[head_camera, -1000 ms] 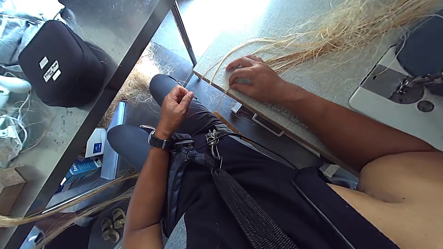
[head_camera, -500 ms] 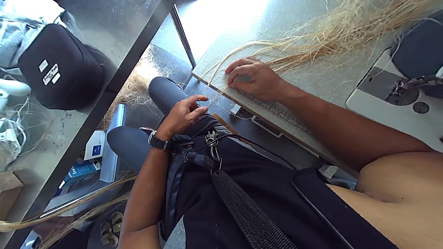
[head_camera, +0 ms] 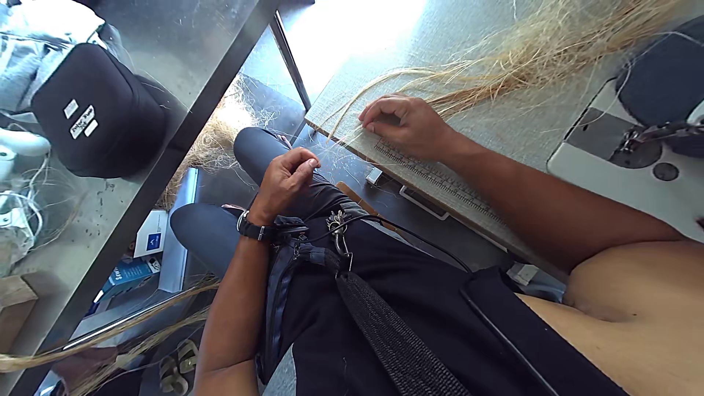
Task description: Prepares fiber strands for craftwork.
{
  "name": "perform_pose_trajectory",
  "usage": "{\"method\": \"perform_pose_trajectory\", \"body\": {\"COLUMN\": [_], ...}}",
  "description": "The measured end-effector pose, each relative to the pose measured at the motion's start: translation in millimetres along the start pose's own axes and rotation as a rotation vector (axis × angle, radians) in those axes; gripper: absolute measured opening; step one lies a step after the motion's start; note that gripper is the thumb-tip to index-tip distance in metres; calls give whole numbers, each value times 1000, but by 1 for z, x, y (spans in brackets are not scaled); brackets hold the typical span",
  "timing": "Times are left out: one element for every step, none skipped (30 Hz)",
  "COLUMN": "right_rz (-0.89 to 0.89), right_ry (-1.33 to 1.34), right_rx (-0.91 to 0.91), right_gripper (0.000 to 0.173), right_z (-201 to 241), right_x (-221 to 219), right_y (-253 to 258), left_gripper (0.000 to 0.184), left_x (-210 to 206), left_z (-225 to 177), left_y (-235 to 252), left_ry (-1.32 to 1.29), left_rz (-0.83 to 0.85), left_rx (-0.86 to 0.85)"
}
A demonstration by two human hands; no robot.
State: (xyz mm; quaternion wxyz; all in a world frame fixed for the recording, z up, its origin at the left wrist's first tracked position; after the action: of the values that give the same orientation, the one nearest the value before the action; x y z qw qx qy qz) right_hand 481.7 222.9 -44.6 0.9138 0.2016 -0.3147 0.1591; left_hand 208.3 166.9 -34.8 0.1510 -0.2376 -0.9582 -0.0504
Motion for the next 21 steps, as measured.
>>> {"method": "perform_pose_trajectory", "body": {"right_rz": [-18, -29, -30, -23, -6, 11, 24, 35, 38, 34, 28, 23, 18, 13, 15, 16, 14, 6, -5, -18, -34], "right_ry": [30, 50, 55, 44, 11, -28, -74, -110, -135, -147, -152, -151, -144, -130, -108, -79, -46, -9, 29, 70, 117], "right_rx": [-15, -27, -33, -31, -17, 8, 40, 67, 91, 112, 125, 126, 118, 105, 84, 65, 48, 30, 7, -16, -33], "right_gripper": [17, 16, 16, 16, 18, 21, 23, 23, 21, 17, 14, 14, 14, 15, 16, 18, 19, 19, 19, 18, 17], "right_z": [-1, -2, -2, -1, 1, 3, 4, 4, 4, 3, 3, 3, 3, 2, 2, 2, 2, 1, 0, -1, -1], "right_x": [0, 1, 0, 0, 0, -1, -3, -5, -7, -8, -8, -8, -8, -6, -5, -3, -1, 0, 1, 2, 3], "right_y": [0, 0, 0, 0, 0, -1, -1, -1, -2, -2, -2, -2, -2, -1, -1, -1, -1, 0, 0, 0, 1], "left_gripper": [21, 21, 20, 20, 20, 20, 20, 20, 20, 21, 21, 20, 20, 20, 20, 20, 21, 21, 22, 23, 24], "left_x": [1, 2, 3, 3, 4, 4, 3, 2, 2, 2, 3, 3, 4, 4, 5, 5, 6, 7, 8, 9, 9], "left_z": [0, 1, 1, 2, 2, 2, 2, 3, 3, 2, 3, 3, 3, 4, 4, 5, 7, 9, 10, 11, 12], "left_y": [-1, -2, -3, -4, -5, -5, -4, -3, -3, -2, -1, -1, -1, -1, -2, -3, -4, -4, -5, -5, -5], "left_ry": [-26, -46, -59, -64, -65, -63, -63, -68, -69, -68, -67, -66, -61, -53, -43, -34, -29, -30, -36, -45, -53], "left_rz": [-31, -50, -62, -70, -74, -77, -77, -77, -77, -79, -81, -86, -94, -102, -112, -125, -142, -165, -190, -217, -243], "left_rx": [-10, -20, -28, -31, -31, -30, -32, -30, -28, -29, -31, -33, -33, -30, -24, -13, 0, 18, 36, 49, 52]}}
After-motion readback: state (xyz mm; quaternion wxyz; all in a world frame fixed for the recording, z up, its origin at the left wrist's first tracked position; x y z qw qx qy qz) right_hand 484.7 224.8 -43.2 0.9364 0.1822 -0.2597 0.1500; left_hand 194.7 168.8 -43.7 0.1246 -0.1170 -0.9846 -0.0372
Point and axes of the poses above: each hand's wrist, its own y-axis towards the middle knuckle, its own x-axis out of the back of the hand, z = x × y, the point moved 4 cm from there along y, towards the middle knuckle, and after that the axes turned 4 degrees about -y, right-handed, at the moved point
